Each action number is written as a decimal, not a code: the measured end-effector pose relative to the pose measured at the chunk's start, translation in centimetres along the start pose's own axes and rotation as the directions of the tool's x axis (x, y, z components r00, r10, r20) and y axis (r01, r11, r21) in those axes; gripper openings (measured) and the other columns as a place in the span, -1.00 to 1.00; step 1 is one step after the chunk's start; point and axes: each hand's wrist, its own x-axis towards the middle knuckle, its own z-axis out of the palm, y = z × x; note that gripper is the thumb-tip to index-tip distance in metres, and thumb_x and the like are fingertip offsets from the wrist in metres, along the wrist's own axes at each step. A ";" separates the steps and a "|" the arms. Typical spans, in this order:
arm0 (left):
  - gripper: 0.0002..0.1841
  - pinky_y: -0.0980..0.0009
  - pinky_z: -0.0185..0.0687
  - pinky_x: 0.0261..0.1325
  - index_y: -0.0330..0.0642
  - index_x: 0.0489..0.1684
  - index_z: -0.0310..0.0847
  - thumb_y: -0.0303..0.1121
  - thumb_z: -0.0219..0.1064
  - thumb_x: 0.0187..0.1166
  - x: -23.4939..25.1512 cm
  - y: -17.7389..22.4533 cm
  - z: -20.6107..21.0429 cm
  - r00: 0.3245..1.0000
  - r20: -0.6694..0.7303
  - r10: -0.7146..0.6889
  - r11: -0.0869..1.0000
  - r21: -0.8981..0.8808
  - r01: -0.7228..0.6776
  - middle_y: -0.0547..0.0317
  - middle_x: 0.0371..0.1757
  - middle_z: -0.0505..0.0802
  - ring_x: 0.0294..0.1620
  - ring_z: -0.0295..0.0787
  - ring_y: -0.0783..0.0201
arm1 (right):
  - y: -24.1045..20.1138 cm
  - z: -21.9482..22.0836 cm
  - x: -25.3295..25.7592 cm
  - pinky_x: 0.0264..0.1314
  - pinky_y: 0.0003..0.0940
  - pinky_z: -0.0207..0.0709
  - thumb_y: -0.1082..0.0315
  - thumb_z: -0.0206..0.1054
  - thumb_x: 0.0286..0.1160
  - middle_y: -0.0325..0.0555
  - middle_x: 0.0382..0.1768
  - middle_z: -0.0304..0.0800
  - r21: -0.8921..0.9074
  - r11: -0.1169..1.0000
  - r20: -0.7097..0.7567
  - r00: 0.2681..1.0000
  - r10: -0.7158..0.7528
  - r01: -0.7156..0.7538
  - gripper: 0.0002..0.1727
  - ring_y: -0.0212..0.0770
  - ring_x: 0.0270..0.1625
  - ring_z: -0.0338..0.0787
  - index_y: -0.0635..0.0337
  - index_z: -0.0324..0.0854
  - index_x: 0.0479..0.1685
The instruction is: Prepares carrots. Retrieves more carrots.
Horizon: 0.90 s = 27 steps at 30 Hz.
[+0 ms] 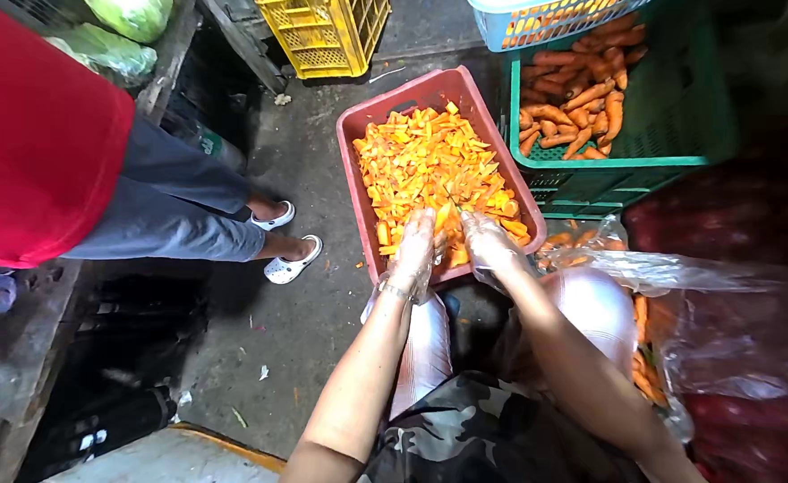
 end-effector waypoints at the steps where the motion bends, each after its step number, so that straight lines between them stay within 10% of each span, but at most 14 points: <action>1: -0.67 0.60 0.26 -0.67 0.04 -0.06 0.43 0.00 -0.15 0.91 0.0 0.2 -0.1 0.999 -0.024 0.034 0.997 0.071 -0.032 0.39 -0.64 0.42 -0.75 0.27 0.50 | 0.2 -0.4 -0.2 0.41 0.39 0.42 -0.10 -0.28 0.93 0.22 0.32 0.71 0.029 1.000 -0.004 1.000 0.001 -0.001 -0.36 0.22 0.41 0.67 0.13 0.57 0.43; 7: -0.50 0.32 0.44 -0.44 0.04 0.09 0.53 0.22 -0.13 0.83 -0.3 0.3 -0.1 0.966 -0.233 0.116 0.946 0.321 -0.036 0.21 -0.46 0.51 -0.54 0.43 0.31 | 1.3 -0.7 -4.9 0.13 0.23 0.59 0.00 -0.05 0.89 0.06 -0.03 0.81 -0.035 0.971 -0.034 0.971 -0.236 0.234 -0.56 0.05 0.08 0.80 0.06 0.66 0.21; 12: -0.61 0.38 0.45 -0.41 -0.14 -0.06 0.54 -0.05 -0.08 0.91 0.1 0.2 0.0 0.945 -0.223 0.241 0.924 0.351 -0.153 0.21 -0.46 0.53 -0.53 0.43 0.35 | 0.2 0.0 -4.7 0.23 0.19 0.55 0.09 -0.03 0.91 0.19 -0.02 0.79 -0.018 0.974 0.005 0.974 -0.228 0.228 -0.55 0.12 0.11 0.78 0.24 0.65 0.21; 17: -0.62 0.58 0.19 -0.67 0.11 -0.17 0.47 0.11 -0.10 0.87 0.0 0.2 -0.5 0.990 -0.137 0.021 0.999 -0.039 -0.026 0.43 -0.69 0.30 -0.77 0.16 0.49 | 0.2 0.3 -3.5 0.29 0.27 0.53 0.02 -0.10 0.92 0.19 0.09 0.79 -0.094 0.973 0.050 0.978 -0.204 0.208 -0.50 0.15 0.22 0.78 0.18 0.63 0.29; 21: -0.59 0.64 0.21 -0.68 0.09 -0.36 0.45 -0.01 -0.16 0.91 -0.1 0.5 -0.1 0.987 -0.059 0.147 0.929 -0.335 -0.158 0.47 -0.74 0.35 -0.80 0.18 0.54 | 2.6 1.3 -0.8 0.63 0.29 0.29 0.00 -0.22 0.94 0.32 0.46 0.62 -0.215 0.976 0.200 0.980 0.021 0.023 -0.38 0.25 0.58 0.56 0.26 0.51 0.55; 25: -0.50 0.66 0.23 -0.69 0.12 -0.50 0.44 0.00 -0.24 0.90 -0.3 -0.1 -0.4 0.974 0.011 0.227 0.850 -0.490 -0.193 0.50 -0.77 0.38 -0.83 0.21 0.55 | 2.0 -0.1 -1.7 0.37 0.34 0.47 -0.08 -0.13 0.91 0.24 0.24 0.75 0.008 0.998 0.086 0.995 -0.059 0.059 -0.42 0.21 0.31 0.73 0.15 0.54 0.48; 27: -0.46 0.64 0.26 -0.67 0.13 -0.59 0.43 -0.02 -0.27 0.90 0.1 0.0 -0.6 0.959 0.086 0.269 0.817 -0.547 -0.180 0.49 -0.80 0.39 -0.83 0.25 0.54 | 0.8 -1.3 -2.7 -0.08 0.07 0.59 -0.05 0.06 0.85 0.06 -0.14 0.74 0.152 0.969 -0.033 0.981 -0.191 0.194 -0.55 -0.03 -0.16 0.73 0.08 0.58 0.33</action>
